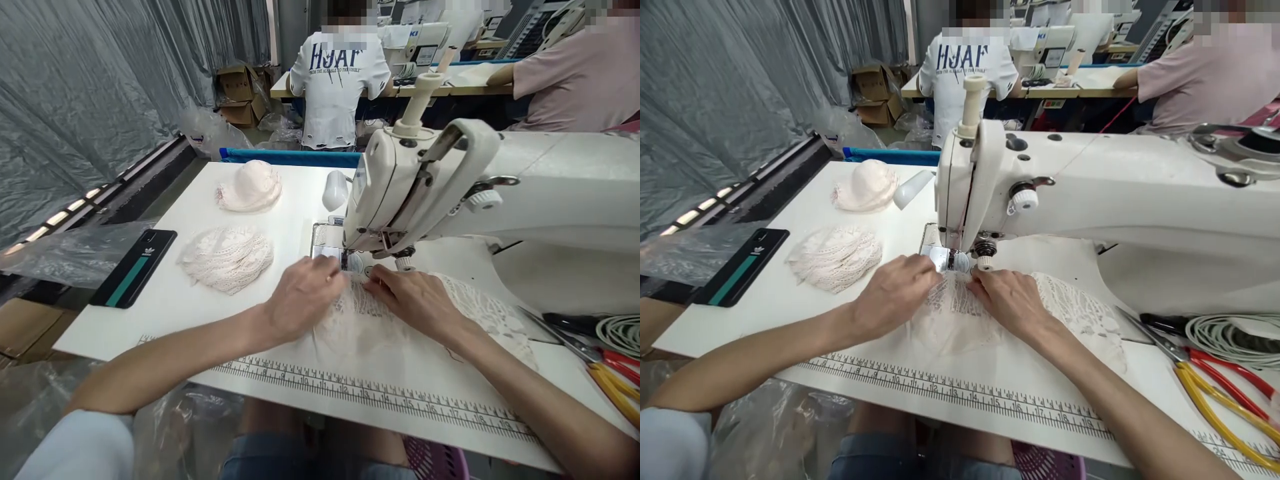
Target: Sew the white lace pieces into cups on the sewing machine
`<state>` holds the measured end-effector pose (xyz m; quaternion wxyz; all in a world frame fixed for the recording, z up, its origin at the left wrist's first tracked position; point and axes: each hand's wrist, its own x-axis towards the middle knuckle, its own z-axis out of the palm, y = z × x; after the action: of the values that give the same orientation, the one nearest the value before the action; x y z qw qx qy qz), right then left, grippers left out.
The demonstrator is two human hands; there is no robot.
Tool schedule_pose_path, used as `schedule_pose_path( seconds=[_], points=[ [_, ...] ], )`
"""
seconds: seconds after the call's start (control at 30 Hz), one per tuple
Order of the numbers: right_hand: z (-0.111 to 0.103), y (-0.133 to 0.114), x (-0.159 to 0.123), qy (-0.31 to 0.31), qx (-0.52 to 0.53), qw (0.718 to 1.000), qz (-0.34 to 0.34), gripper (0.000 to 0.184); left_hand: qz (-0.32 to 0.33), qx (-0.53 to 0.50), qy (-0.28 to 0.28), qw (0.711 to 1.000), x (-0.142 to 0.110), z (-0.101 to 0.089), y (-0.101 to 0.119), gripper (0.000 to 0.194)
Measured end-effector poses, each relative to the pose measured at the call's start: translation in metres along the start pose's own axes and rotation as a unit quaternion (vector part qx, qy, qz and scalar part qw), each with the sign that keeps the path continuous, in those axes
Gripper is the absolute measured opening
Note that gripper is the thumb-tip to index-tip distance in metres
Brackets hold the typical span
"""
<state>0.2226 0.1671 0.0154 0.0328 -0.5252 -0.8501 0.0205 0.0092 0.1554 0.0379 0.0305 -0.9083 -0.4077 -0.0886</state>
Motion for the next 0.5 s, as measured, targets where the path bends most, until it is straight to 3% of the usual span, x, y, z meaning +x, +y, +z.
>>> schedule_pose_path(
  seconds=[0.1, 0.2, 0.33, 0.5],
  points=[
    [-0.001, -0.006, -0.006, 0.089, -0.086, 0.992, -0.002, 0.029, 0.090, 0.009, 0.025, 0.996, -0.006, 0.016, 0.002, 0.027],
    [-0.003, -0.021, -0.015, 0.179, -0.117, 0.975, -0.063, 0.022, 0.093, 0.026, 0.011, 0.995, -0.008, 0.025, -0.001, 0.023],
    [-0.001, -0.034, -0.021, 0.168, -0.081, 0.969, -0.164, 0.022, 0.097, 0.041, -0.013, 0.994, -0.008, 0.023, 0.000, 0.027],
    [0.009, -0.026, -0.019, 0.167, -0.107, 0.966, -0.166, 0.022, 0.050, 0.059, -0.055, 0.996, -0.005, 0.019, -0.001, 0.035]
  ],
)
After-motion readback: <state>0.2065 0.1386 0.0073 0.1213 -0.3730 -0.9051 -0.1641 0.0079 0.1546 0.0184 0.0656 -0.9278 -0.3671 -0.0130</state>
